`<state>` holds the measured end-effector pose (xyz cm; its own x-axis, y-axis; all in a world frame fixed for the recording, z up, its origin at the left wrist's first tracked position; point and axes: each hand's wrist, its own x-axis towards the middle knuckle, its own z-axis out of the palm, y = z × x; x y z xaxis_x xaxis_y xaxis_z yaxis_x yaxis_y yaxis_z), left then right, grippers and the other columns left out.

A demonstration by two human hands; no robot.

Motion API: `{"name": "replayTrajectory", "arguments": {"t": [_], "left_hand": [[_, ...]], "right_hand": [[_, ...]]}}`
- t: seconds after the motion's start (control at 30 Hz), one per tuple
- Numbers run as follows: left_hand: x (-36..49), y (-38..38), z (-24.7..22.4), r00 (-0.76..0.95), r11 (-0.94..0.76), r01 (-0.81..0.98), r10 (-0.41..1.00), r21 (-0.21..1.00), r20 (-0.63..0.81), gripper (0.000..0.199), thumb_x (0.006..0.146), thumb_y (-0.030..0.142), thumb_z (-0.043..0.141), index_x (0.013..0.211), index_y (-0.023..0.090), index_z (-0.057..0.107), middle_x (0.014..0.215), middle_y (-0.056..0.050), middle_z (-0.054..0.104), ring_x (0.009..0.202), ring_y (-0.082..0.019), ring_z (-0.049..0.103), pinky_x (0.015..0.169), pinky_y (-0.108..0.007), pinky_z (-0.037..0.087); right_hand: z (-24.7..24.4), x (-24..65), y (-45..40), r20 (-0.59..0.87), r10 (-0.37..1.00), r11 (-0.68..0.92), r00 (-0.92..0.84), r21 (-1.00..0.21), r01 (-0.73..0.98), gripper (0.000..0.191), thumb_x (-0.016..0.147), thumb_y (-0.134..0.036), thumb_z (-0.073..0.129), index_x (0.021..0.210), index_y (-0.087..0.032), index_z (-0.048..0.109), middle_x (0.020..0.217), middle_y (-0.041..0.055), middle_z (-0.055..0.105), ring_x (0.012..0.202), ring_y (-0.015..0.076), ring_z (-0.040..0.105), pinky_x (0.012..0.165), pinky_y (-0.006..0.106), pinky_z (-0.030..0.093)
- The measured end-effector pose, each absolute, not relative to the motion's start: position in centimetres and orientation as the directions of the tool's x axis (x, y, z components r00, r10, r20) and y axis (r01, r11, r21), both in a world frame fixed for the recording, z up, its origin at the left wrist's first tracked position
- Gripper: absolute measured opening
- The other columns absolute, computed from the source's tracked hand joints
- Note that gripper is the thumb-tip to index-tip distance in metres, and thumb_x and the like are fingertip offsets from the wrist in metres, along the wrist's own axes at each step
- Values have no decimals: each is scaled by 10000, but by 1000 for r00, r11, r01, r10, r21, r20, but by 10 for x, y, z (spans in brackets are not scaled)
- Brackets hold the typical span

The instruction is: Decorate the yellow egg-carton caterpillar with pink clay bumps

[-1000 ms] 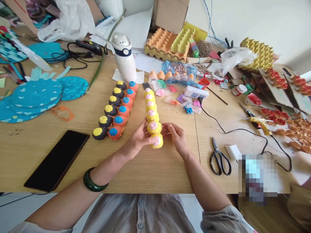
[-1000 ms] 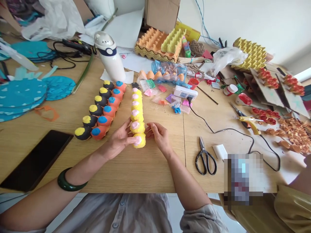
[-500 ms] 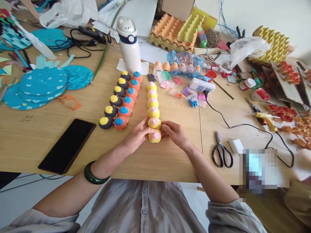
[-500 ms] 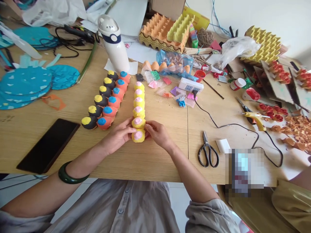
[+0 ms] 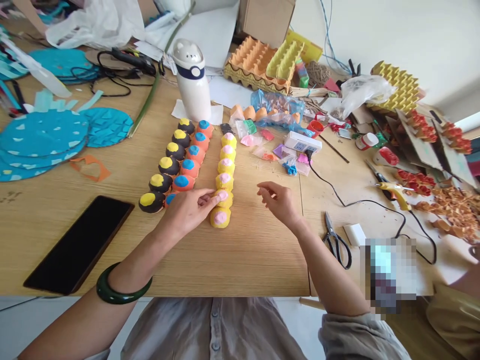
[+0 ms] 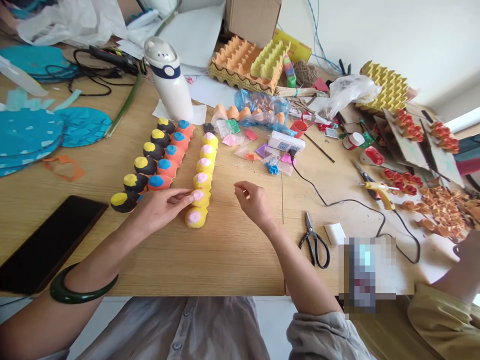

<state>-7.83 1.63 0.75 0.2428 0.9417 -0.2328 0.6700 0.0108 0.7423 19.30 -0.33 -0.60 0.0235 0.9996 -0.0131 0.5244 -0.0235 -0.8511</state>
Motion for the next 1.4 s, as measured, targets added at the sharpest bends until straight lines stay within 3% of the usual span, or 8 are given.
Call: {"name": "replayTrajectory", "arguments": {"t": [0.17, 0.33, 0.5, 0.7, 0.87, 0.97, 1.2, 1.4], "left_hand": [[-76, 18, 8, 226, -39, 728, 956, 685, -186, 584, 918, 723, 553, 1050, 232, 839, 950, -92, 852, 886, -310, 776, 742, -371, 522], [-75, 16, 4, 222, -54, 677, 966, 734, -133, 482, 947, 597, 546, 1068, 227, 829, 929, -86, 849, 838, -283, 764, 775, -365, 550], [-78, 9, 3, 154, -75, 688, 987, 722, -45, 416, 951, 532, 575, 1084, 234, 833, 883, -70, 833, 780, -259, 749, 754, -360, 559], [-81, -2, 5, 127, -191, 595, 981, 781, 143, 352, 995, 469, 612, 1170, 244, 818, 1027, -53, 850, 773, -209, 754, 787, -344, 599], [-79, -9, 2, 104, -210, 545, 978, 812, 184, 329, 1020, 428, 606, 1211, 239, 795, 1045, -49, 852, 853, -219, 784, 862, -364, 621], [-79, -11, -1, 115, -232, 527, 973, 817, 202, 308, 1022, 404, 613, 1217, 245, 790, 1032, -39, 853, 877, -218, 794, 864, -359, 631], [-88, -9, -12, 135, -345, 526, 936, 778, 324, 270, 1034, 306, 617, 1230, 207, 775, 1034, -49, 853, 892, -195, 799, 877, -343, 641], [-93, -7, -18, 134, -440, 502, 890, 744, 436, 253, 1022, 225, 632, 1233, 196, 769, 1037, -45, 843, 872, -170, 790, 864, -319, 650]], "right_hand": [[1, 206, 45, 145, 986, 44, 86, -714, 699, 273, 954, -270, 543, 1063, -187, 779, 994, 99, 805, 877, 237, 724, 798, 395, 607], [-1, 207, 100, 273, 962, 99, 13, -391, 915, 352, 947, -162, 532, 1225, -182, 747, 1303, 163, 736, 1263, 355, 611, 1029, 517, 557], [-6, 199, 139, 268, 963, 86, -2, -305, 948, 525, 891, -75, 508, 1384, -162, 667, 1451, 183, 660, 1353, 380, 550, 1127, 576, 487], [8, 196, 159, 114, 925, -309, 363, -333, 891, 356, 1029, -246, 439, 1117, -119, 761, 1178, 229, 764, 1260, 389, 646, 1050, 555, 517], [6, 189, 176, 4, 914, -377, 405, -357, 855, 397, 1018, -458, 539, 966, -139, 770, 1114, 224, 788, 1169, 390, 716, 1000, 530, 529], [0, 184, 185, -49, 907, -400, 418, -414, 818, 260, 947, -386, 640, 895, -156, 749, 1055, 186, 792, 1097, 353, 735, 954, 477, 546], [-3, 182, 189, 129, 913, -105, 387, -842, 530, 212, 960, -203, 590, 748, -201, 572, 811, 23, 654, 826, 167, 684, 716, 280, 590], [1, 183, 138, 170, 934, 93, 313, -965, 245, 158, 957, -276, 700, 852, -217, 598, 768, -24, 663, 675, 118, 701, 567, 221, 609]]}}
